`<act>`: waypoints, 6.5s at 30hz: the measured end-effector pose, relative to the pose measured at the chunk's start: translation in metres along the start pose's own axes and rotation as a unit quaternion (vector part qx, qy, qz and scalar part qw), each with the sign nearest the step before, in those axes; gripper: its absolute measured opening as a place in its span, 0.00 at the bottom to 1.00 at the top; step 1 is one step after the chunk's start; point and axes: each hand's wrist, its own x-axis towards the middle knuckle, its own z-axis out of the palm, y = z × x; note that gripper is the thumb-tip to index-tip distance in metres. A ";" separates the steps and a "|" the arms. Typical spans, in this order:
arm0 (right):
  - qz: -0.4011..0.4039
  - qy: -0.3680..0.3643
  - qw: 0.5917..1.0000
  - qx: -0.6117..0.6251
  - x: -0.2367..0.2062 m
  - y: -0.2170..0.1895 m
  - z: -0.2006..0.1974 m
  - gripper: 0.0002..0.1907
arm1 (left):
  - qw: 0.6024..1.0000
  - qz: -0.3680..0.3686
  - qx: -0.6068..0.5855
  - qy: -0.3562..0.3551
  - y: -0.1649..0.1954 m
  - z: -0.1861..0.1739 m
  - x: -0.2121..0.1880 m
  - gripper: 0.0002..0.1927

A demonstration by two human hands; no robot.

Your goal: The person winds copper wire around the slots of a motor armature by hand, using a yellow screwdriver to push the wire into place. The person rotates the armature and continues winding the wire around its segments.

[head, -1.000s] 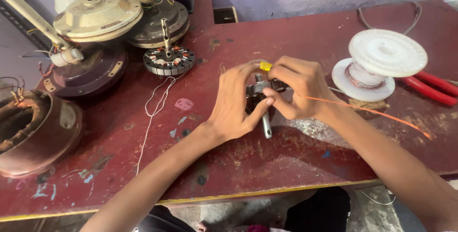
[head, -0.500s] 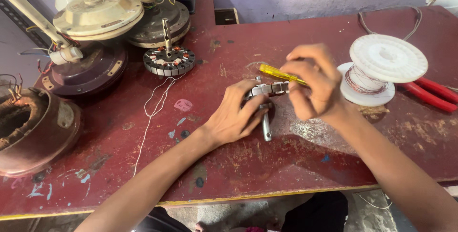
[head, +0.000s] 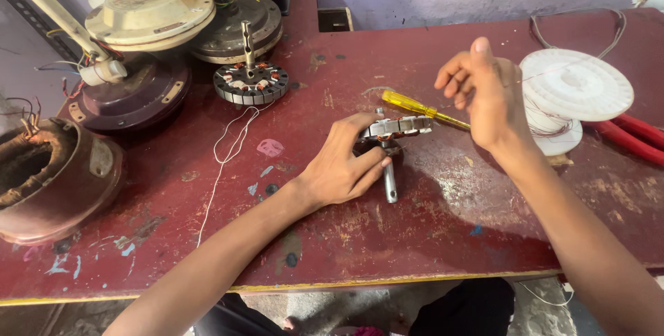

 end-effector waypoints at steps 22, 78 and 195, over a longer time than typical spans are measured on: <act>-0.019 0.008 0.976 0.218 -0.010 -0.015 0.026 0.08 | 0.999 0.000 0.021 -0.038 0.008 -0.007 0.004 0.11; 0.016 -0.080 0.988 0.131 0.000 -0.002 0.019 0.13 | 0.996 -0.088 -0.022 0.009 0.013 -0.004 0.015 0.28; 0.189 -0.028 0.925 0.329 0.002 0.010 0.041 0.08 | 0.978 -0.195 -0.056 0.054 0.015 0.003 0.024 0.30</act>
